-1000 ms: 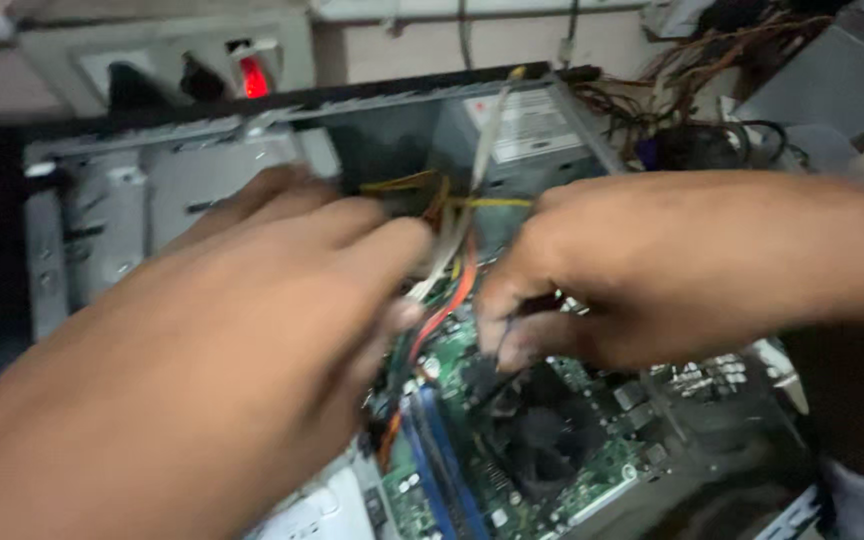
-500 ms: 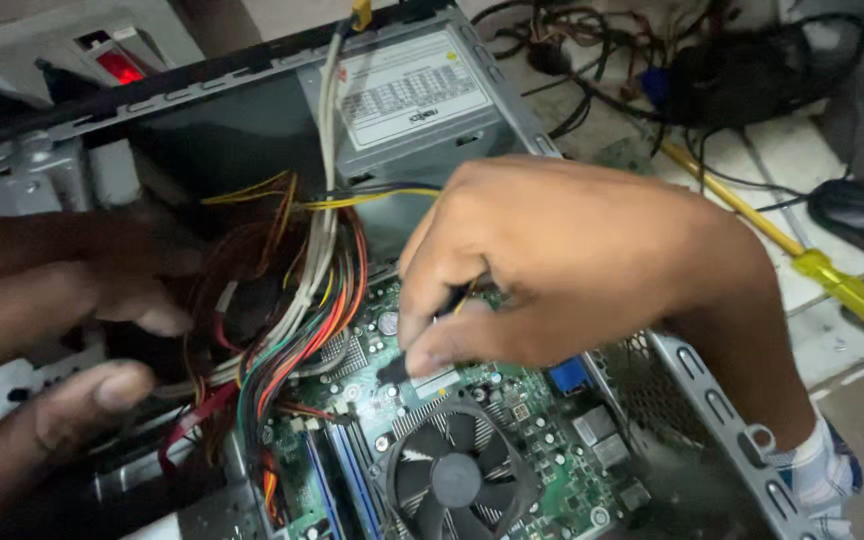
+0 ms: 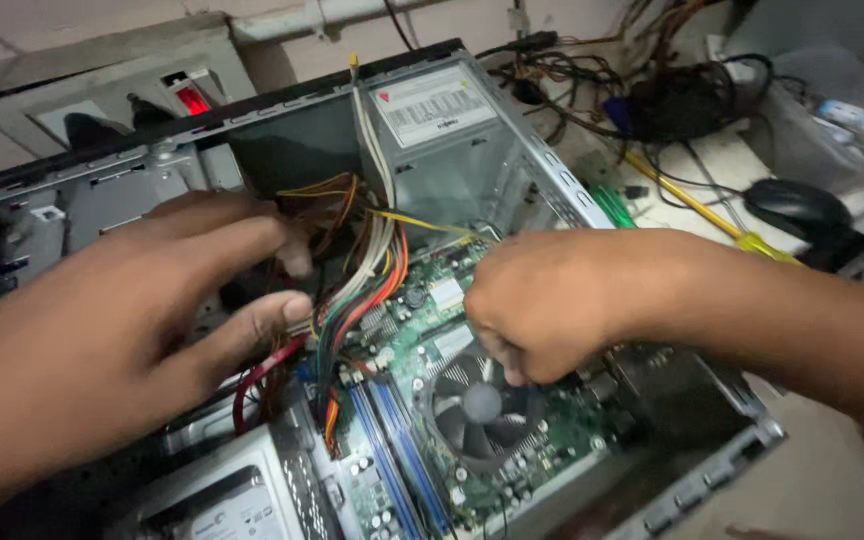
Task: The person works inside an open desktop computer case, routing and connecting internal cables to the motherboard and drive bay. They then use a screwdriver to tighten screws on the rear panel of the case.
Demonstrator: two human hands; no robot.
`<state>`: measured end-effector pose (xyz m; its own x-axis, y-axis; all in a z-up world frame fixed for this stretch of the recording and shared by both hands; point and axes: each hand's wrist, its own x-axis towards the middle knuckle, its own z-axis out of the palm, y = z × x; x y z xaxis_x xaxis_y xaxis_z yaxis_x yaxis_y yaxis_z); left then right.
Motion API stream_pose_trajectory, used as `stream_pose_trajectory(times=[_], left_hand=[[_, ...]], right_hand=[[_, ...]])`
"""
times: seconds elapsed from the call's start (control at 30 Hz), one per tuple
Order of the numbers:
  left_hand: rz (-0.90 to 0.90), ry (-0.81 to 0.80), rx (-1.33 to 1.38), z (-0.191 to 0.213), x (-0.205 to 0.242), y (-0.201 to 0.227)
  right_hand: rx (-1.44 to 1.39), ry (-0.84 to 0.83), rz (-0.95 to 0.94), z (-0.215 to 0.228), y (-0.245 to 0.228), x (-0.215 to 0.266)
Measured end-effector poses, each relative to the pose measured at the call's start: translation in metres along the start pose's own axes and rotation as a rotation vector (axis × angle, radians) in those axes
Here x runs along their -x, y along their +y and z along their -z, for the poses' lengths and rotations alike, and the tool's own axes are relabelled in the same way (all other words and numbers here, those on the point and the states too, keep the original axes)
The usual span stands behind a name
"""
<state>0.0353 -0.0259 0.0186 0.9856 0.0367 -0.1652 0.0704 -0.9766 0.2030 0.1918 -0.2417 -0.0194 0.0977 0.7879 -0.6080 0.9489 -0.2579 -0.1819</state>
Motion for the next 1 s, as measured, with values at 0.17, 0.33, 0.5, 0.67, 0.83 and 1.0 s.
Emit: stream_pose_trajectory(times=[0.17, 0.33, 0.5, 0.67, 0.83, 1.0], left_hand=[[-0.033, 0.064, 0.071, -0.003, 0.004, -0.003], [0.017, 0.048, 0.108, 0.003, 0.009, 0.004], [0.274, -0.124, 0.009, 0.011, 0.009, 0.018], [-0.117, 0.108, 0.049, 0.0, 0.003, 0.006], [-0.225, 0.133, -0.024, -0.012, -0.002, -0.007], [0.149, -0.098, -0.039, -0.02, -0.003, -0.019]], right_hand=[[0.084, 0.151, 0.031, -0.002, -0.004, 0.008], [0.296, 0.107, -0.068, -0.001, -0.008, 0.005], [0.421, 0.038, -0.159, -0.016, -0.005, -0.012], [0.377, -0.015, -0.13, -0.027, 0.003, -0.021], [0.328, 0.061, -0.088, -0.029, 0.004, -0.015], [0.293, 0.036, -0.102, -0.023, -0.001, -0.016]])
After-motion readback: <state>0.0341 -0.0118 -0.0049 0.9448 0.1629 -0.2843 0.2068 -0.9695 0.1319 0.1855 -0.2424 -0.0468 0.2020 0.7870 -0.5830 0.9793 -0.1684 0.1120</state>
